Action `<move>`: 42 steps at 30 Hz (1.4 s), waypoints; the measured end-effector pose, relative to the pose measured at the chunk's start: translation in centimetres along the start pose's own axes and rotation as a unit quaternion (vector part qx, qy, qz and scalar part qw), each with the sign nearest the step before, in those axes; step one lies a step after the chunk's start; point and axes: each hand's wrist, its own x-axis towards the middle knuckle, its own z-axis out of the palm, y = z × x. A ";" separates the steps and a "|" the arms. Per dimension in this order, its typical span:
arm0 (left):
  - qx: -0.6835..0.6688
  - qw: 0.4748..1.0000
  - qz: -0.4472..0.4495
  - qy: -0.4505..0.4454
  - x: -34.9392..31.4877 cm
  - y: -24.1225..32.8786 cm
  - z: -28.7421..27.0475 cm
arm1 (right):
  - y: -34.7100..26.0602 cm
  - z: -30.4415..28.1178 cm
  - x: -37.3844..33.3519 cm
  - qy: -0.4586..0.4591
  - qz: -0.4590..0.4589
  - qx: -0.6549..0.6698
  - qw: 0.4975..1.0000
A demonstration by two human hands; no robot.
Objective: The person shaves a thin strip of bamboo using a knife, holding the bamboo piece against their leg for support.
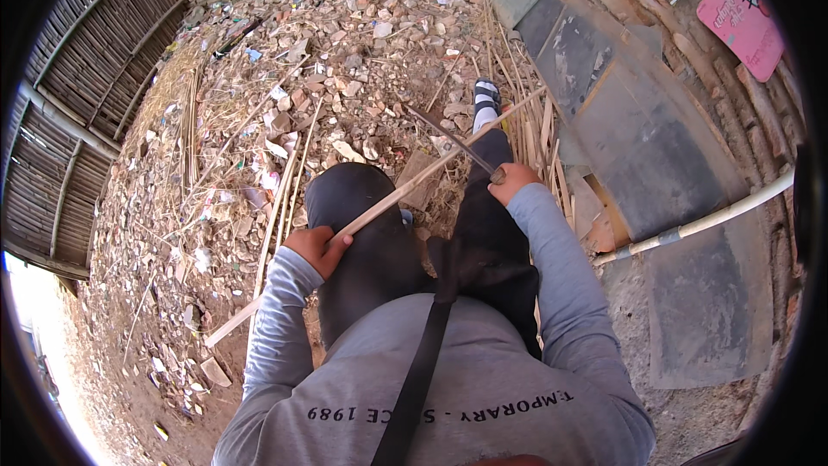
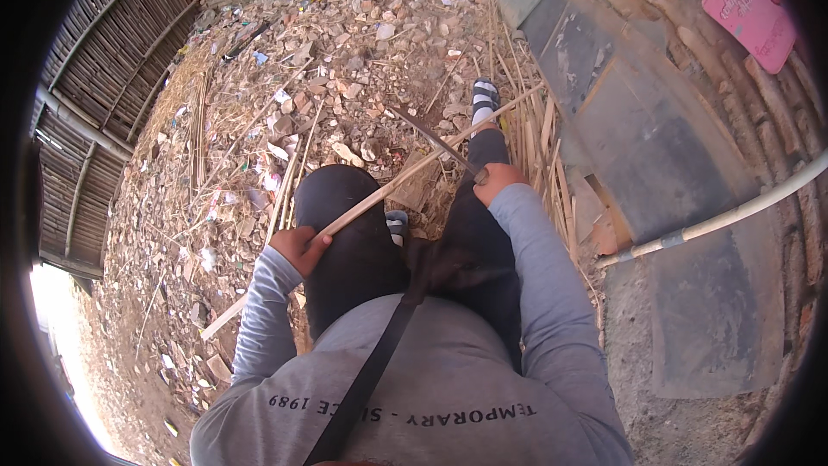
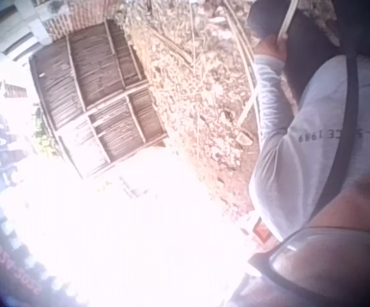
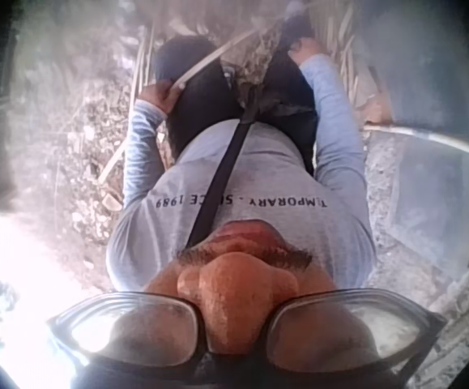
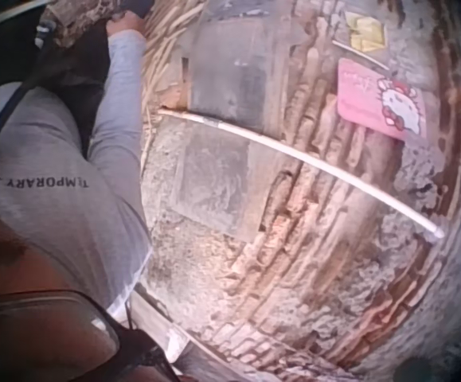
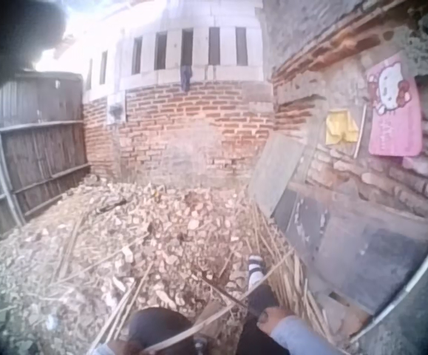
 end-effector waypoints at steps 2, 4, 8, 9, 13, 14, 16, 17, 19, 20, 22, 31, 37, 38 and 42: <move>0.000 1.000 0.002 -0.001 0.1 -0.3 -0.1 | -0.7 0.3 -0.4 -0.002 -0.016 0.013 1.000; -0.004 1.000 0.000 -0.005 0.0 -0.2 -0.1 | -1.2 0.3 -1.2 -0.020 -0.038 0.036 0.998; -0.015 1.000 -0.002 -0.008 0.0 -0.2 0.0 | -0.6 0.3 -0.9 -0.035 -0.037 0.013 0.999; -0.018 1.000 -0.001 -0.006 0.1 -0.1 0.0 | -0.1 0.4 -0.6 -0.036 -0.031 -0.001 0.999; 0.000 1.000 -0.008 -0.017 0.1 0.3 -0.4 | 0.4 1.4 0.1 -0.019 0.003 -0.015 1.000; 0.007 0.999 -0.016 -0.029 0.1 0.6 -0.7 | 0.5 1.4 0.1 -0.023 0.007 -0.011 1.000; 0.012 0.999 -0.024 -0.042 0.0 0.7 -0.8 | 0.1 1.3 -0.2 -0.035 0.018 -0.002 0.999; 0.010 0.999 -0.024 -0.041 0.0 0.7 -0.8 | 0.3 1.3 -0.1 -0.017 0.005 0.004 1.000; 0.007 0.999 -0.021 -0.041 0.0 0.5 -0.9 | 0.8 1.3 -0.3 0.021 -0.020 0.019 0.999; 0.006 0.999 -0.019 -0.043 0.0 0.4 -0.8 | 1.0 1.3 -0.3 0.016 -0.019 0.018 1.000; -0.001 0.999 -0.010 -0.031 0.1 0.1 -0.5 | 1.1 0.7 -0.2 0.006 -0.020 0.016 1.000; 0.005 1.000 0.001 -0.011 0.2 -0.2 -0.1 | 0.7 2.6 -0.5 0.002 0.008 0.039 0.999; 0.005 1.000 -0.002 -0.016 0.2 0.0 -0.2 | 1.2 3.2 -0.5 0.005 0.002 0.052 0.999; 0.006 1.000 -0.001 -0.016 0.3 0.0 -0.2 | 1.3 3.2 -0.5 0.005 0.001 0.051 0.999; 0.007 1.000 -0.001 -0.016 0.3 -0.2 -0.1 | 1.4 3.5 -0.5 0.005 0.001 0.055 0.998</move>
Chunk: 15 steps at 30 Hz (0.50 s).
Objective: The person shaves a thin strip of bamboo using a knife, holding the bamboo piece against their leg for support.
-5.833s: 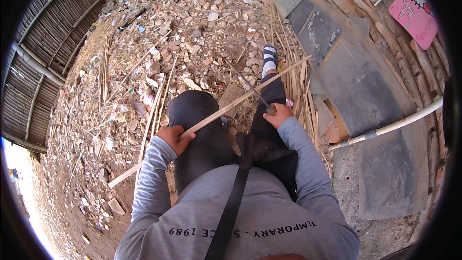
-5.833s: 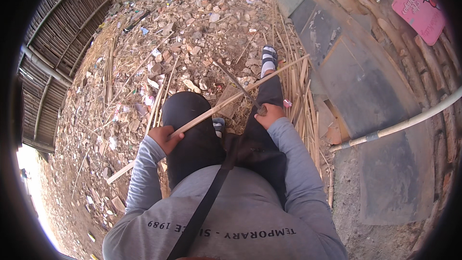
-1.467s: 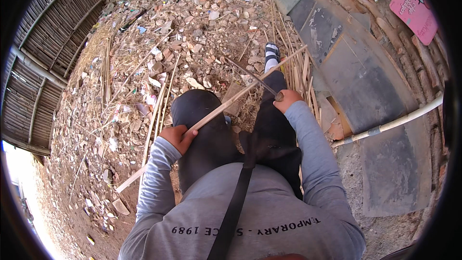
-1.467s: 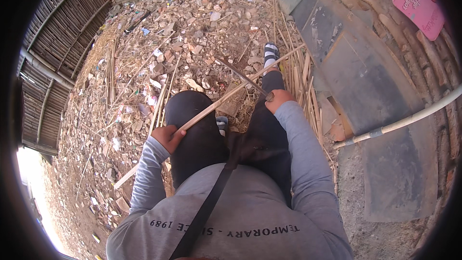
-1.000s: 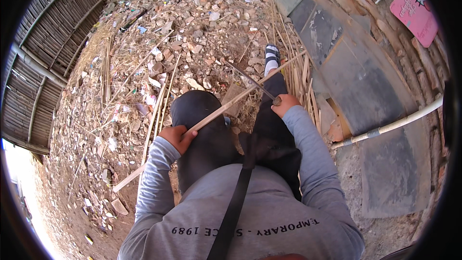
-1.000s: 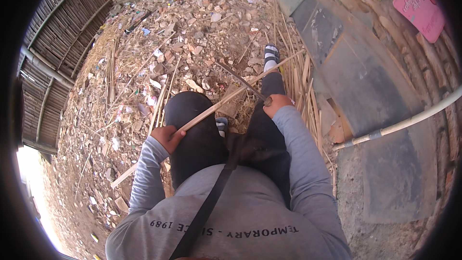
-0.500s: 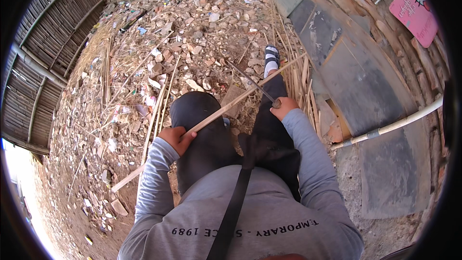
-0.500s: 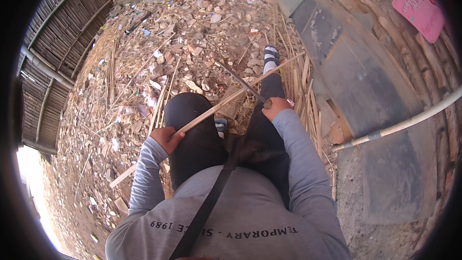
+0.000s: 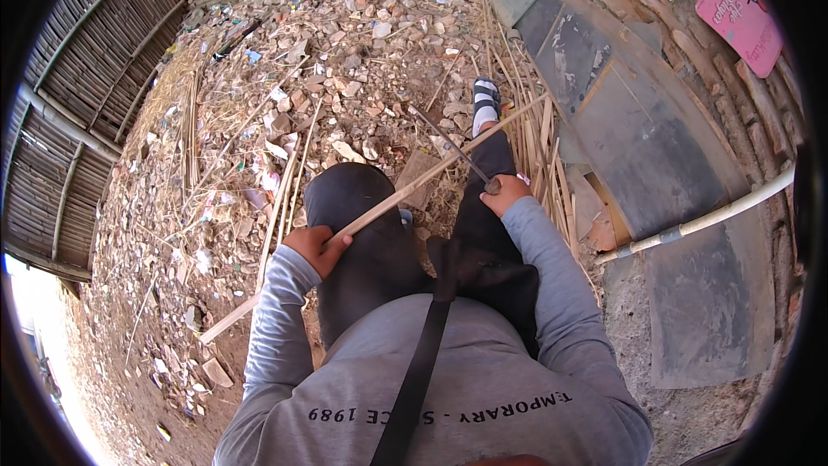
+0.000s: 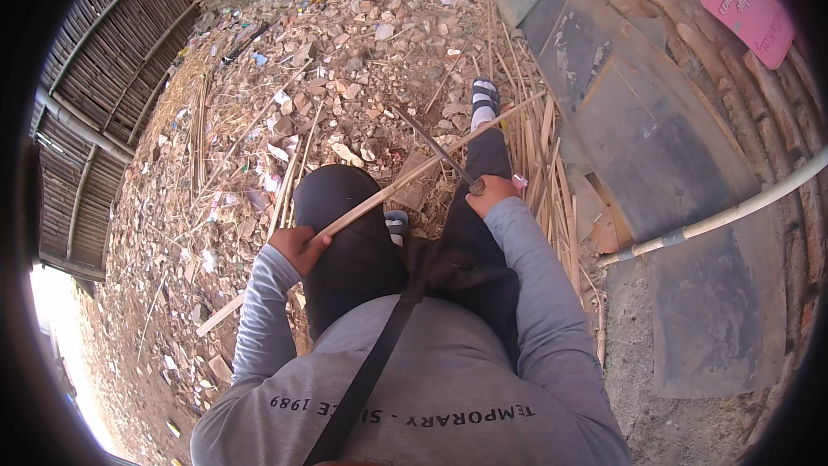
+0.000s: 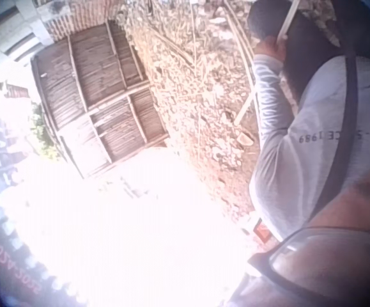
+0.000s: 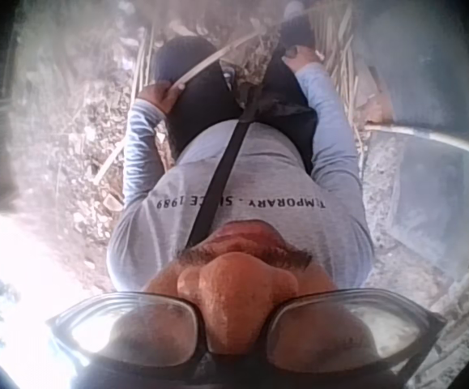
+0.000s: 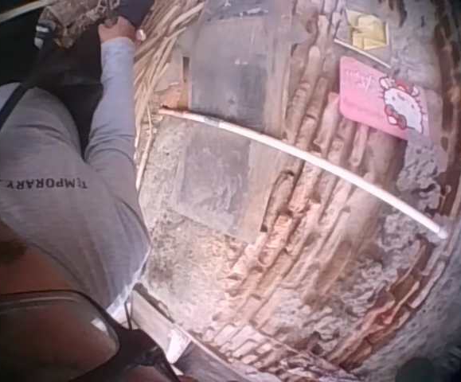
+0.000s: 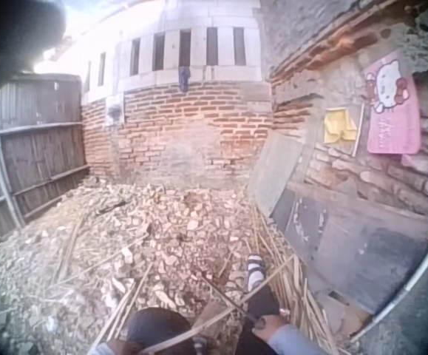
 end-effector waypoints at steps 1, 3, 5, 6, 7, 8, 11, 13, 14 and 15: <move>-0.002 1.000 0.000 0.000 0.0 0.0 0.0 | 0.0 0.2 0.0 0.001 0.001 0.003 1.000; -0.006 1.000 0.002 0.000 0.0 0.2 -0.2 | 0.2 0.5 -0.1 0.007 -0.002 0.017 1.000; 0.004 0.999 -0.019 -0.030 0.1 0.6 -0.6 | 0.5 1.0 0.0 0.013 -0.007 0.027 1.000; 0.009 0.998 -0.030 -0.045 0.1 0.9 -0.8 | 0.7 1.2 0.0 0.016 -0.012 0.030 0.999; 0.008 0.999 -0.025 -0.037 0.1 0.8 -0.8 | 0.8 1.4 -0.1 0.019 -0.016 0.033 0.999; 0.007 0.999 -0.020 -0.029 0.1 0.6 -0.6 | 1.0 1.6 -0.1 0.020 -0.015 0.032 0.999; 0.008 0.999 -0.018 -0.025 0.0 0.6 -0.6 | 0.9 1.6 -0.3 0.020 -0.013 0.033 0.999; 0.012 0.999 -0.026 -0.035 0.1 0.9 -0.9 | 0.8 1.5 -0.5 0.017 -0.010 0.040 0.999; 0.014 0.998 -0.033 -0.043 0.1 1.2 -1.1 | 0.8 1.5 -0.5 0.012 -0.005 0.043 0.999; 0.016 0.998 -0.039 -0.050 0.1 1.4 -1.3 | 0.8 1.4 -0.6 0.007 -0.001 0.046 0.999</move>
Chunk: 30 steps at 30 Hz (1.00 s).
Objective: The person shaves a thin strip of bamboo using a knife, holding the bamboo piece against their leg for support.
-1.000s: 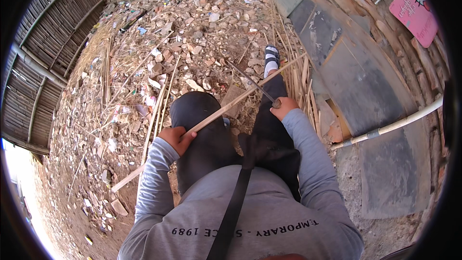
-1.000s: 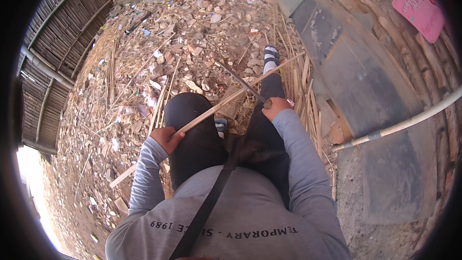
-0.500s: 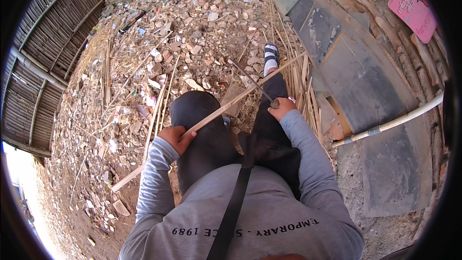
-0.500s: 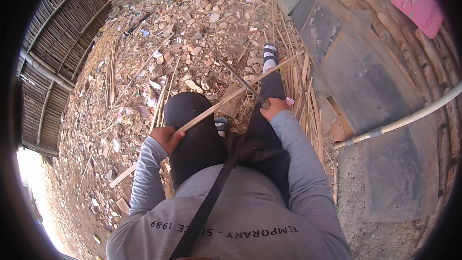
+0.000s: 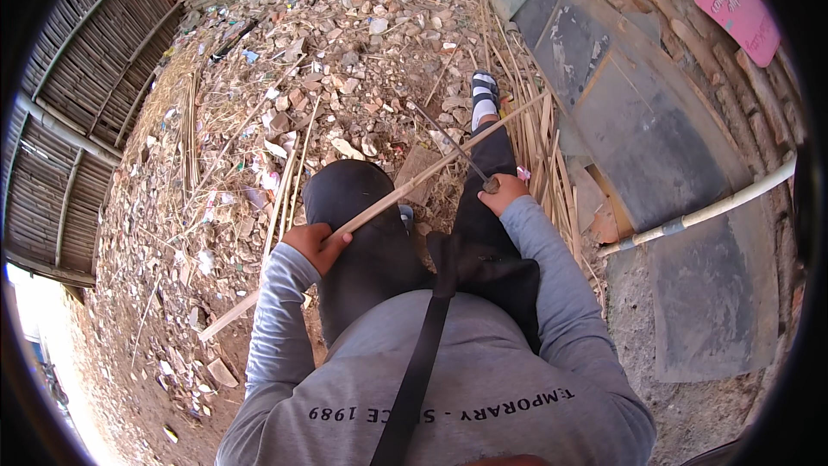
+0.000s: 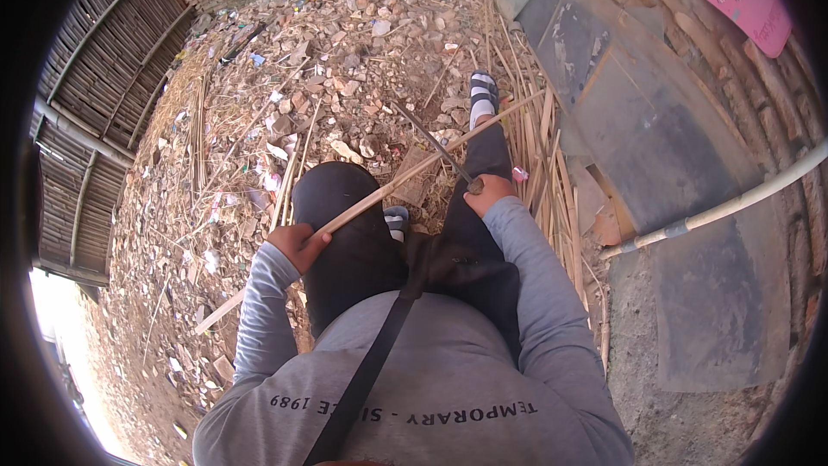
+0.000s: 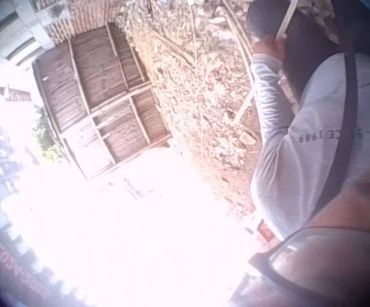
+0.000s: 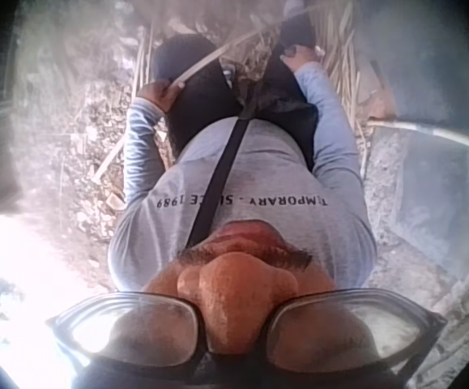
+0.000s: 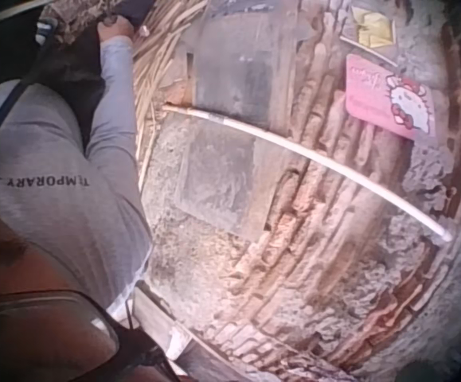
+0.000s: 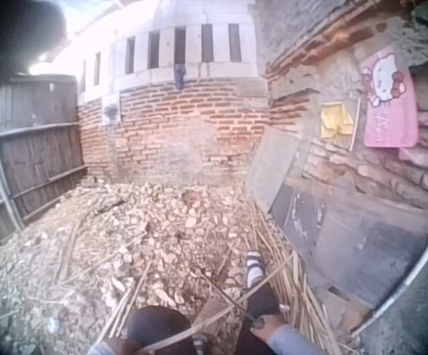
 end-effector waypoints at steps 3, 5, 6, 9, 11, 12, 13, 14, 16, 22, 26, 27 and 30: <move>-0.005 1.000 0.006 0.005 0.0 -0.1 0.1 | 0.1 0.1 0.0 0.002 -0.001 0.004 1.000; -0.005 1.000 0.015 0.016 0.1 -0.4 0.3 | 0.2 0.2 0.0 0.007 -0.004 0.001 1.000; -0.006 1.000 0.020 0.021 0.1 -0.5 0.4 | 0.2 0.2 0.0 0.008 -0.006 -0.002 1.000; -0.004 1.000 0.015 0.019 0.1 -0.5 0.4 | 0.2 0.3 0.1 0.008 -0.004 -0.002 1.000; -0.006 1.000 0.013 0.018 0.1 -0.5 0.4 | 0.3 0.5 0.1 0.008 -0.001 -0.001 1.000; -0.007 1.000 0.012 0.018 0.1 -0.4 0.4 | 0.4 0.6 0.1 0.008 0.000 -0.001 1.000; -0.006 1.000 0.011 0.018 0.1 -0.4 0.4 | 0.5 0.6 0.1 0.009 0.001 -0.001 1.000; -0.005 1.000 0.010 0.018 0.1 -0.4 0.4 | 0.5 0.7 0.1 0.007 0.003 0.001 1.000; -0.003 1.000 0.010 0.018 0.1 -0.4 0.4 | 0.6 0.7 0.1 0.002 0.007 0.004 1.000; -0.004 1.000 0.014 0.023 0.1 -0.4 0.4 | 0.4 0.8 -0.1 0.012 0.001 -0.004 1.000; -0.001 1.000 0.017 0.023 0.1 -0.4 0.4 | 0.4 0.8 -0.3 0.004 0.006 0.016 1.000; 0.000 1.000 0.019 0.023 0.1 -0.4 0.4 | 0.4 0.8 -0.3 0.005 0.006 0.017 1.000; -0.004 1.000 0.014 0.018 0.1 -0.3 0.3 | 0.6 1.0 -0.4 0.011 0.001 0.013 1.000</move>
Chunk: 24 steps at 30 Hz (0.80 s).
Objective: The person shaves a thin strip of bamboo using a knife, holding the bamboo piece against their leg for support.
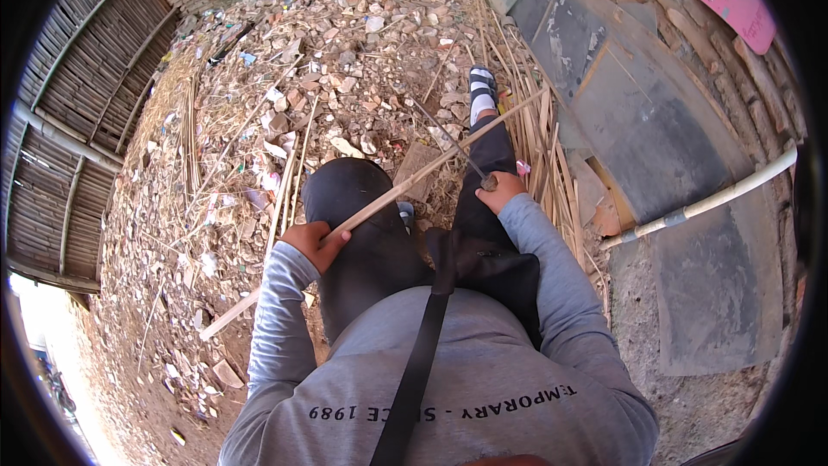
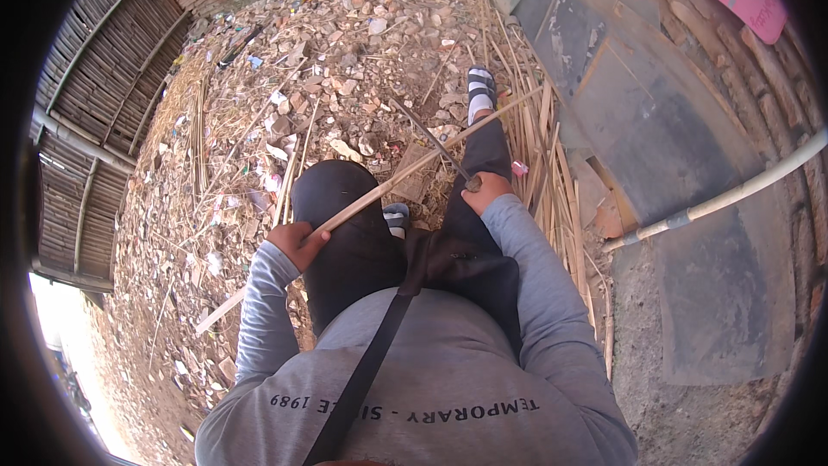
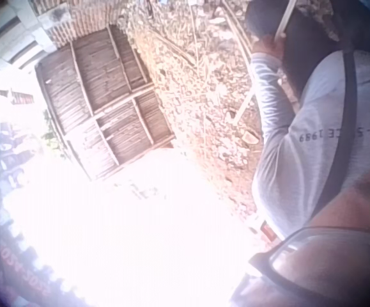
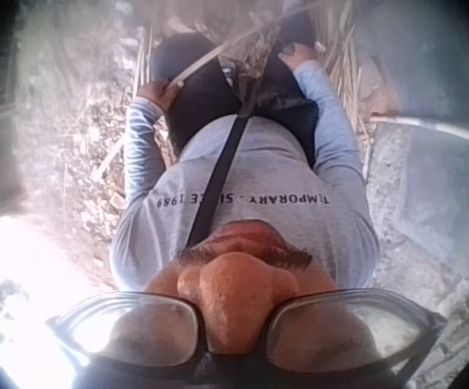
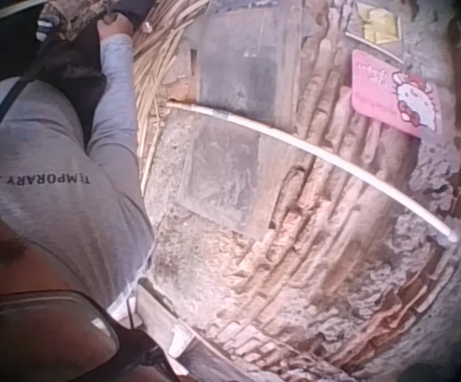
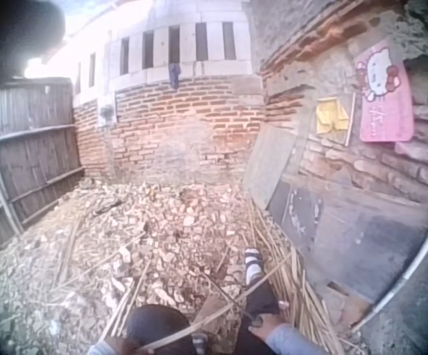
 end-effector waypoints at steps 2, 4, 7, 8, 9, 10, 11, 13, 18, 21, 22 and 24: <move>-0.004 1.000 0.003 0.004 0.0 -0.2 0.1 | 0.0 0.1 0.0 0.002 -0.002 -0.001 1.000; -0.005 1.000 0.006 0.007 0.0 -0.2 0.2 | 0.1 0.1 0.1 0.000 -0.001 0.001 1.000; -0.002 1.000 0.007 0.008 0.1 -0.2 0.2 | -0.1 -0.2 0.0 -0.006 0.003 0.010 1.000; -0.001 1.000 0.006 0.008 0.1 -0.1 0.2 | -0.3 -0.3 -0.1 -0.006 -0.001 0.005 1.000; 0.000 1.000 0.005 0.007 0.1 -0.1 0.2 | -0.6 -0.6 -0.2 -0.005 -0.005 0.000 1.000; 0.000 1.000 0.008 0.012 0.1 -0.2 0.2 | -0.9 -0.9 -0.4 -0.005 -0.010 -0.006 1.000; -0.001 1.000 0.011 0.016 0.1 -0.3 0.3 | -1.1 -1.6 -0.3 0.000 -0.022 -0.021 1.000; -0.004 1.000 0.010 0.015 0.0 -0.3 0.4 | -1.2 -3.2 -0.2 0.008 -0.040 -0.050 0.998; -0.011 0.999 0.010 0.028 -0.3 0.1 0.6 | -1.2 -4.6 0.8 -0.002 0.020 -0.091 0.996; -0.008 1.000 0.008 0.023 -0.4 0.1 0.3 | -4.0 -5.1 -0.5 -0.046 -0.006 -0.110 0.993; -0.011 1.000 0.004 0.015 -0.2 -0.3 0.5 | -4.9 -5.2 -1.1 -0.069 -0.017 -0.113 0.991; -0.019 0.999 0.015 0.025 -0.1 -0.5 0.8 | -4.7 -4.9 -0.7 -0.071 -0.026 -0.103 0.992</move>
